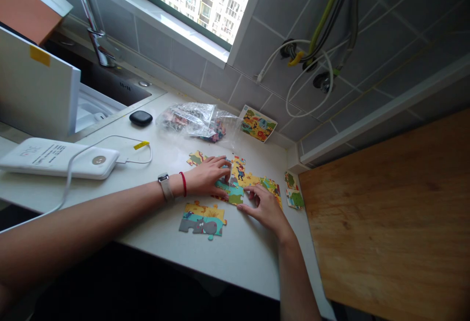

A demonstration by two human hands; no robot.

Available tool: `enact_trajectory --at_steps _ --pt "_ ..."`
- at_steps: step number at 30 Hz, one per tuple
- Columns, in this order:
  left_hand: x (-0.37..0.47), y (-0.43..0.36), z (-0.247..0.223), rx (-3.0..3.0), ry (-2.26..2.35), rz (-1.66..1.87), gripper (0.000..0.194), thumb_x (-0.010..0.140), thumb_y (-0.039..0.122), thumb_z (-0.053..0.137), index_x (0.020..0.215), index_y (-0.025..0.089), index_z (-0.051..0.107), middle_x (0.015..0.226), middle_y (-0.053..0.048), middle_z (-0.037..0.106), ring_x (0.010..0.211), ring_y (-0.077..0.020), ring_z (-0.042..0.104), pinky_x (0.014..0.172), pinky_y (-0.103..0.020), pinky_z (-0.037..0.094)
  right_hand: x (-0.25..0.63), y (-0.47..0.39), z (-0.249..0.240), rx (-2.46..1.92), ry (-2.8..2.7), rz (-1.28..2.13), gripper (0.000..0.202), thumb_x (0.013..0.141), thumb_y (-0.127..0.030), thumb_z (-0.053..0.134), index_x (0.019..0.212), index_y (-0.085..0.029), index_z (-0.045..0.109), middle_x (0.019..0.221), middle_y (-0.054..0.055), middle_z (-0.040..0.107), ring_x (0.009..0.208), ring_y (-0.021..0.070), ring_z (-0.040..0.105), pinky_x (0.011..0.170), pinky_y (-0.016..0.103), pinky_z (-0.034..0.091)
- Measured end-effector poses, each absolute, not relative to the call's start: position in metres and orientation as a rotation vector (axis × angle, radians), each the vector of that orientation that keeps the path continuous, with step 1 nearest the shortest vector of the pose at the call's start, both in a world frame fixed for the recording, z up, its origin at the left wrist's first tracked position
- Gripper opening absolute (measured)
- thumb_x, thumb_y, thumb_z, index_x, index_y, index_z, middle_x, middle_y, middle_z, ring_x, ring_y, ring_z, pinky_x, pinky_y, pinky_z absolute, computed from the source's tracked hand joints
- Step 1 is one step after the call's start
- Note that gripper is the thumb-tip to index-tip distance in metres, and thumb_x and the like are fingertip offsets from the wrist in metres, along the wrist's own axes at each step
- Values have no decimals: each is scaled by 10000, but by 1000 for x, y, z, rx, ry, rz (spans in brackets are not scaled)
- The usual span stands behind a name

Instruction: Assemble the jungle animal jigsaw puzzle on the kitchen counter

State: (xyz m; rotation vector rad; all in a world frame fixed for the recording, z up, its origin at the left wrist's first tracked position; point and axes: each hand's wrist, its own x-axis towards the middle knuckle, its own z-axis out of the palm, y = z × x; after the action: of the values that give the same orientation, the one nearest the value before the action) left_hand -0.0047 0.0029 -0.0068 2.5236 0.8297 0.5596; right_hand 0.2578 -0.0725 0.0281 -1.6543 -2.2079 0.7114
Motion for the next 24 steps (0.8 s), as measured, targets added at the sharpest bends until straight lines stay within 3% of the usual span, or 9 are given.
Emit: enact_trajectory --at_steps 13,20,24 --pt "-5 6 -12 2503 809 590 490 807 644 791 1008 209 691 1417 -146 584 1453 -430 415 1161 -562 371 255 -73 34 -1643 -2194 744 433 790 -333 869 1187 -231 729 1015 50 651 886 206 606 806 355 518" --pt "-4 5 -8 2547 789 564 472 835 604 788 1166 275 717 1462 -128 561 1468 -419 408 1177 -585 359 255 -73 33 -1666 -2193 759 488 785 -351 879 1237 -247 724 1034 49 630 884 205 606 819 359 520" --pt "-8 9 -6 2537 800 580 451 819 595 810 1116 266 733 1476 -117 559 1483 -420 390 1196 -585 340 255 -73 32 -1680 -2187 766 547 766 -378 898 1259 -236 707 1081 61 637 950 224 617 863 377 520"
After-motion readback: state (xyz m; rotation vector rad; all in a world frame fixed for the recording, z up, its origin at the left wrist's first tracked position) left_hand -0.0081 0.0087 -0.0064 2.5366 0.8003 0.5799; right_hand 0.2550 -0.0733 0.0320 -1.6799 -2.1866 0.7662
